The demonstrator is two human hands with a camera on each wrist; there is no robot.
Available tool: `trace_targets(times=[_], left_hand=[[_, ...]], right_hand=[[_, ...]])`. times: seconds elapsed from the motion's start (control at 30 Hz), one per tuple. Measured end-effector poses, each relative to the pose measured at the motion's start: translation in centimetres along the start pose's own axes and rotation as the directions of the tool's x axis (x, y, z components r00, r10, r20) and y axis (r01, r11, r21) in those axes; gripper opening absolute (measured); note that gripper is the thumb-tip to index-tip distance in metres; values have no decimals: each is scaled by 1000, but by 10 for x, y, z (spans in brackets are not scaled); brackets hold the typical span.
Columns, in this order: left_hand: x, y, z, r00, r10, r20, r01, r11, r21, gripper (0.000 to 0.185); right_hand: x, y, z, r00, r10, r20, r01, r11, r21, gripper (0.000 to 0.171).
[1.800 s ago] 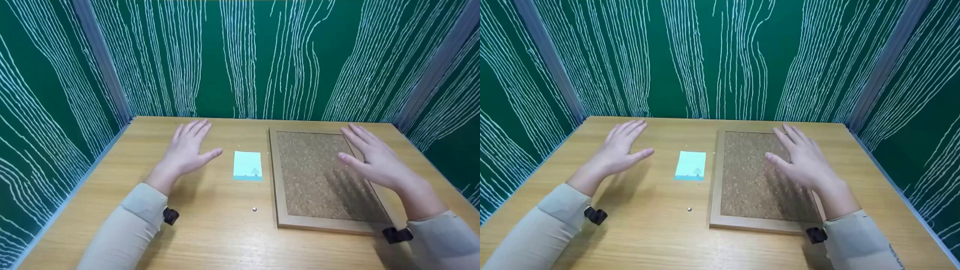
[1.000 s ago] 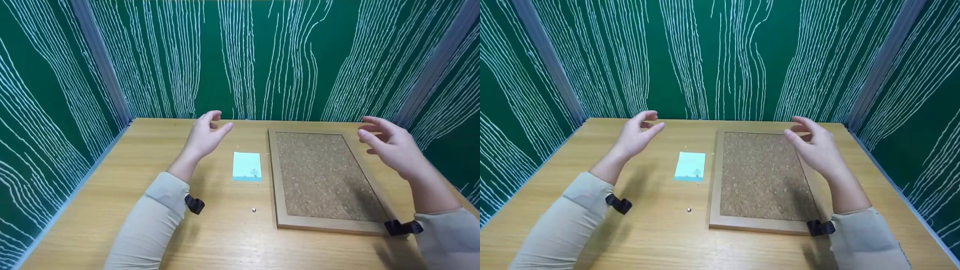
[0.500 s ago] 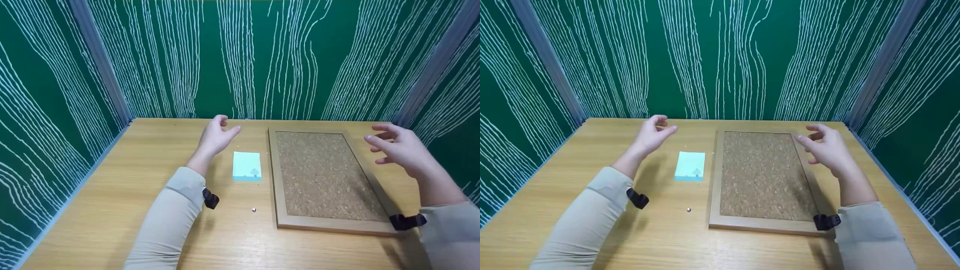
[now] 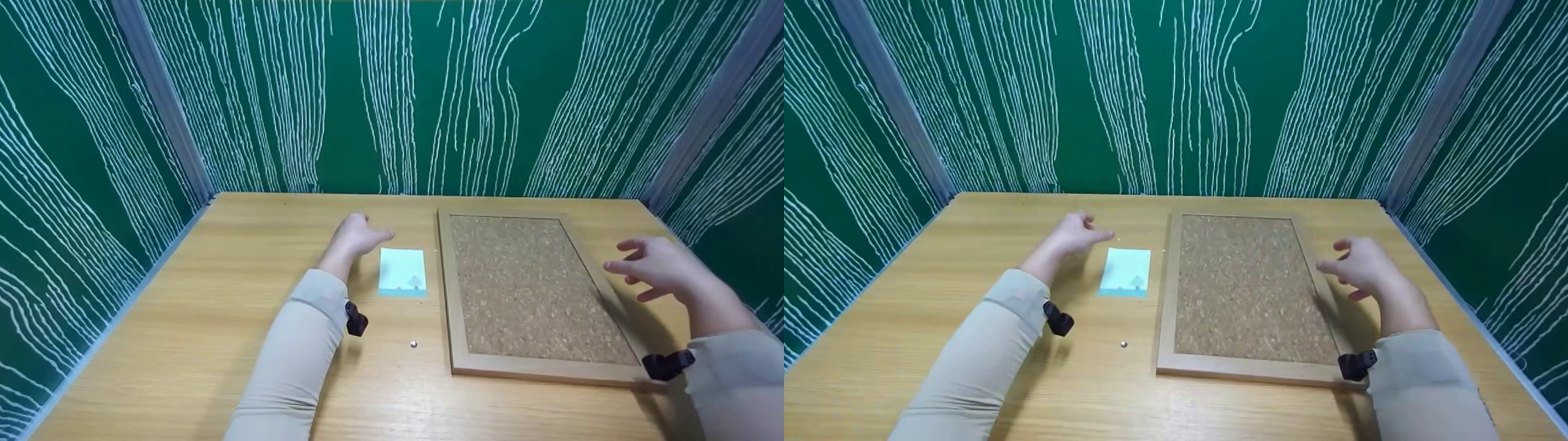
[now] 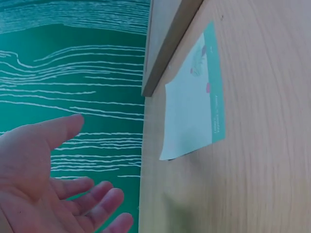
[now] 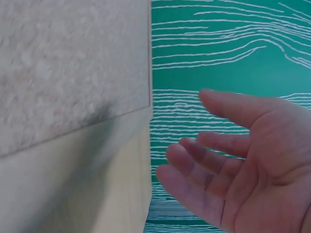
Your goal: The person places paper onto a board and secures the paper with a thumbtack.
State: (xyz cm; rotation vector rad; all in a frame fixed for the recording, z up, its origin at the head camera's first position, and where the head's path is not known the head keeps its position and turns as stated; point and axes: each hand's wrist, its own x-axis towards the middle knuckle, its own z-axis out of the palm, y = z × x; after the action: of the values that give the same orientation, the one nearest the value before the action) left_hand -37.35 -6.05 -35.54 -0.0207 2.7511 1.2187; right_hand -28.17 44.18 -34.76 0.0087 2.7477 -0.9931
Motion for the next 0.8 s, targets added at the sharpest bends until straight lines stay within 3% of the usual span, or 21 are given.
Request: trace_targets(times=[0.13, 0.3, 0.5, 0.63, 0.8], left_hand=[[1, -3, 4, 996, -68, 60, 67, 997, 26, 86], [4, -7, 11, 990, -84, 109, 71, 990, 118, 85], [7, -6, 17, 979, -129, 155, 102, 979, 174, 55], [8, -4, 23, 980, -146, 135, 110, 965, 239, 62], [8, -4, 33, 987, -137, 78, 100, 925, 365, 70]], right_hand=[[1, 9, 0, 996, 37, 85, -36, 999, -19, 85], [2, 15, 3, 976, 76, 205, -72, 997, -24, 81], [3, 17, 5, 958, 98, 271, -85, 995, -60, 85], [4, 17, 5, 950, 113, 293, -96, 993, -72, 84], [5, 17, 8, 947, 124, 297, -104, 991, -79, 80]])
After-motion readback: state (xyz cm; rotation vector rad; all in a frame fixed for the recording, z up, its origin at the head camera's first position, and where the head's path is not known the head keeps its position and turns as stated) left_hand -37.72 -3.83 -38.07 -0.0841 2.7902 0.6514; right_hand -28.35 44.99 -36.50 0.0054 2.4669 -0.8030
